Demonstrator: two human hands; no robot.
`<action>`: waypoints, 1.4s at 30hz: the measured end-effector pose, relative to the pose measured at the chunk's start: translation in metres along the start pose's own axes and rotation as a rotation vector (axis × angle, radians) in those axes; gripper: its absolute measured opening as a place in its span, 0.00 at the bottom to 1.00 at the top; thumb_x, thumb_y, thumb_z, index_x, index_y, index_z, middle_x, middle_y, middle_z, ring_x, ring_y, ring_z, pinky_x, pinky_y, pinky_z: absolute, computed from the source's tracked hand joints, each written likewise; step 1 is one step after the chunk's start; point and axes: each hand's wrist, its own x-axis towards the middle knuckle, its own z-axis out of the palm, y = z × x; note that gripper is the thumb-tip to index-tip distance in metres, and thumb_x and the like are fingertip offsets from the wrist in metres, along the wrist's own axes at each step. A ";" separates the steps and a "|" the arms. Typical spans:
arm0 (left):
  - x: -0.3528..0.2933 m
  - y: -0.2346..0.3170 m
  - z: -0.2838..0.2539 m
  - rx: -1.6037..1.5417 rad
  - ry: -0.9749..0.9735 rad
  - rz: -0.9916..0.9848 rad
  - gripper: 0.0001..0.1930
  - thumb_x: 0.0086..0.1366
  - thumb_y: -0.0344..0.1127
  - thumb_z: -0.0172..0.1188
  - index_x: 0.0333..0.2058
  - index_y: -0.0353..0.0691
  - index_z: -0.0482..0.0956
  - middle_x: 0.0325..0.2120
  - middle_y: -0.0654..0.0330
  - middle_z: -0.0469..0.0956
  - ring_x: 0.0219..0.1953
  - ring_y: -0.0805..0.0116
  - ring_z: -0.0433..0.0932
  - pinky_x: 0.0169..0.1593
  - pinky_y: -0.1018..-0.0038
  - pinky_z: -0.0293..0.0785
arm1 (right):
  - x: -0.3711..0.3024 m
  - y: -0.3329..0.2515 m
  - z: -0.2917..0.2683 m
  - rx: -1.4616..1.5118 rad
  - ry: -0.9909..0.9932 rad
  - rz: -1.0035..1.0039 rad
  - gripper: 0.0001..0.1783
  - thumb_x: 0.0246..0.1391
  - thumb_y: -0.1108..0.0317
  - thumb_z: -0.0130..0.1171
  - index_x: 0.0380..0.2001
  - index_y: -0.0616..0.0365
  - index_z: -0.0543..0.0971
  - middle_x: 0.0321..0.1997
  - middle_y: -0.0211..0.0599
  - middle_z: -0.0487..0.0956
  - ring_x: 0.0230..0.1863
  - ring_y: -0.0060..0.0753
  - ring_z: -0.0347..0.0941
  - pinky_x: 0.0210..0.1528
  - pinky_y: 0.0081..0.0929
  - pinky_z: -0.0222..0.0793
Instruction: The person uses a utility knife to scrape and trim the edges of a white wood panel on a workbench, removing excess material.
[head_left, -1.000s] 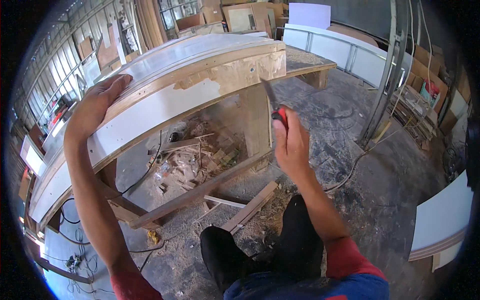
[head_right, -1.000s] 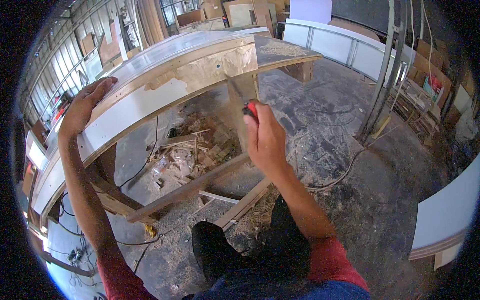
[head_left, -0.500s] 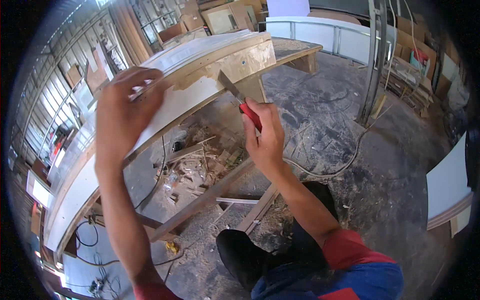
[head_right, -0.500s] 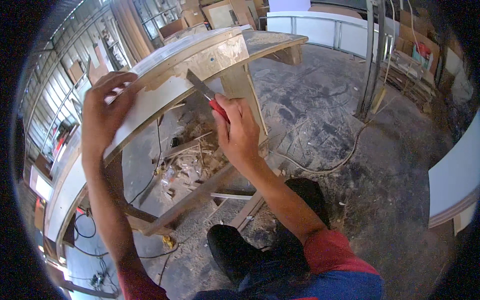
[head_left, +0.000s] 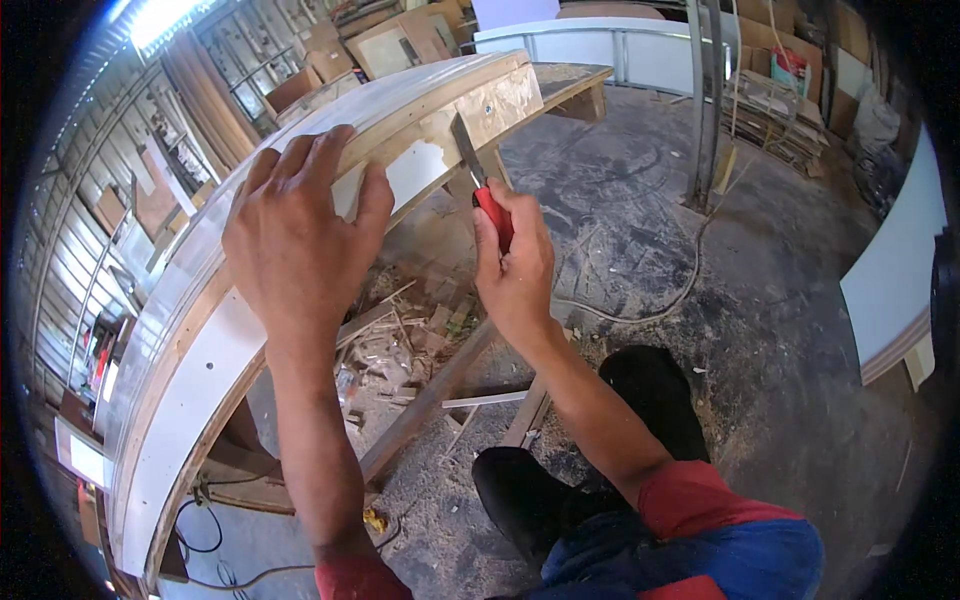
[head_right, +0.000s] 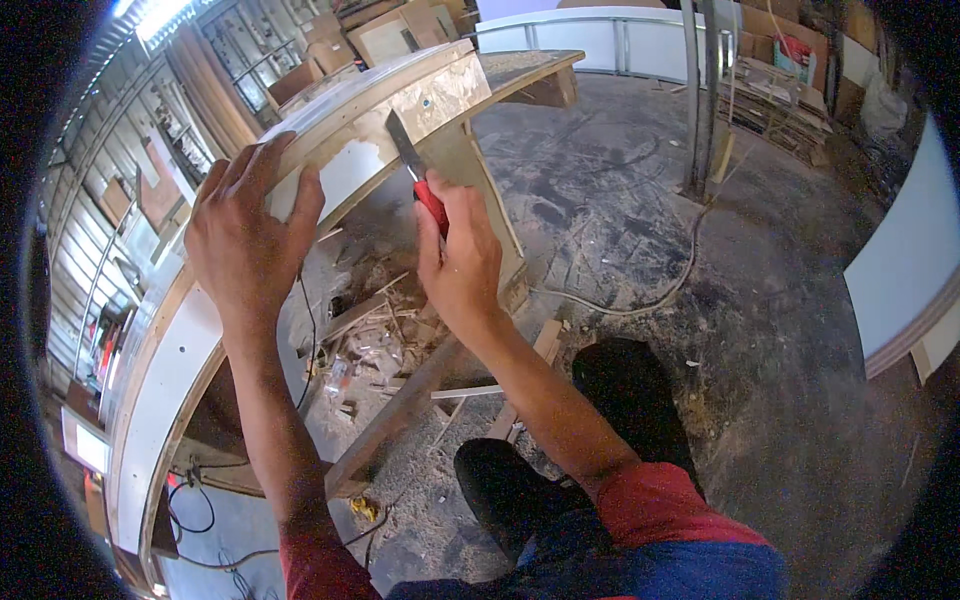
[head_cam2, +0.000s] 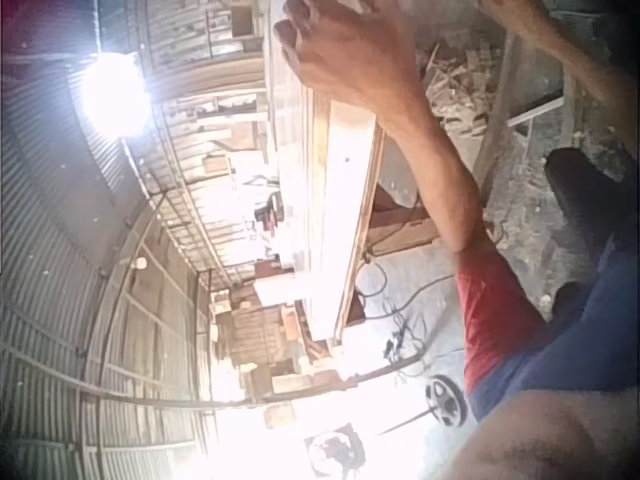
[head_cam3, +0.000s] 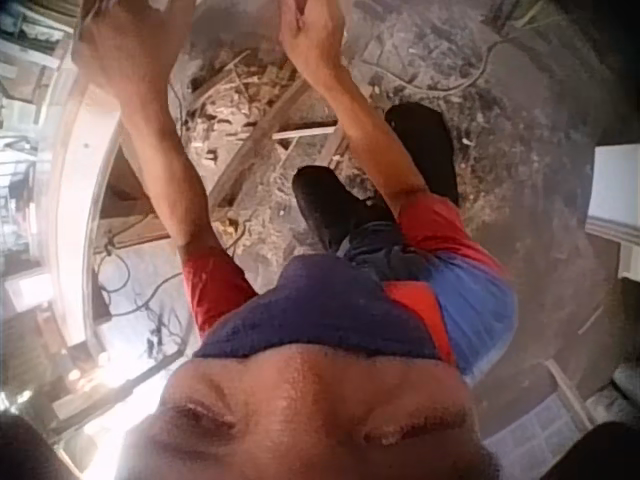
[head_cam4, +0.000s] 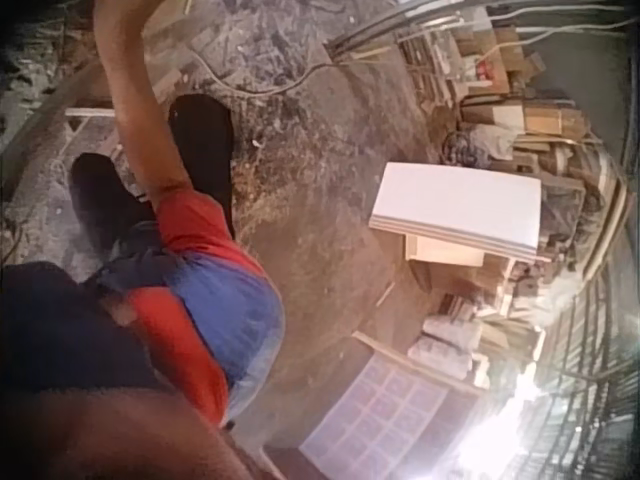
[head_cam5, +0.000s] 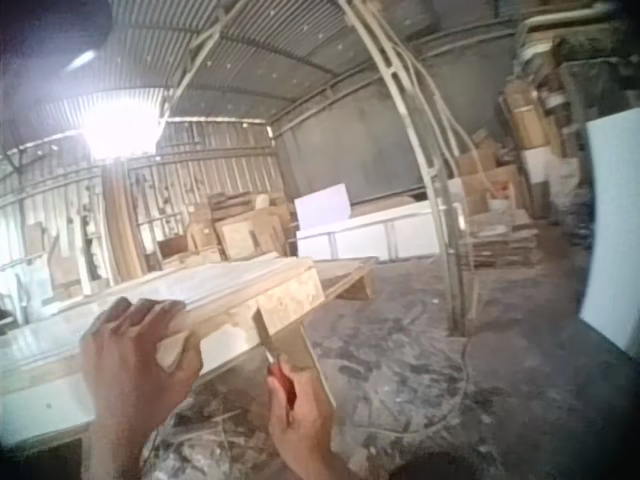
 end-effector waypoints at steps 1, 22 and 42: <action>0.001 0.000 -0.001 0.013 0.002 -0.008 0.17 0.59 0.43 0.65 0.45 0.44 0.86 0.41 0.58 0.86 0.42 0.57 0.83 0.46 0.63 0.80 | 0.004 -0.004 0.001 -0.033 -0.002 0.003 0.16 0.62 0.73 0.60 0.53 0.62 0.75 0.43 0.52 0.77 0.41 0.56 0.78 0.42 0.41 0.74; -0.001 -0.004 0.002 0.014 0.020 0.013 0.18 0.62 0.46 0.64 0.46 0.45 0.86 0.42 0.57 0.85 0.44 0.55 0.84 0.47 0.61 0.80 | -0.004 0.006 -0.003 0.124 0.080 0.212 0.16 0.69 0.67 0.55 0.53 0.64 0.71 0.44 0.54 0.79 0.42 0.46 0.80 0.45 0.37 0.74; -0.002 -0.002 -0.001 0.011 0.054 -0.036 0.15 0.59 0.41 0.66 0.42 0.41 0.87 0.37 0.60 0.86 0.41 0.58 0.82 0.45 0.64 0.78 | -0.001 -0.017 0.000 -0.095 -0.007 0.047 0.15 0.63 0.73 0.59 0.52 0.60 0.75 0.42 0.52 0.79 0.40 0.58 0.79 0.40 0.41 0.76</action>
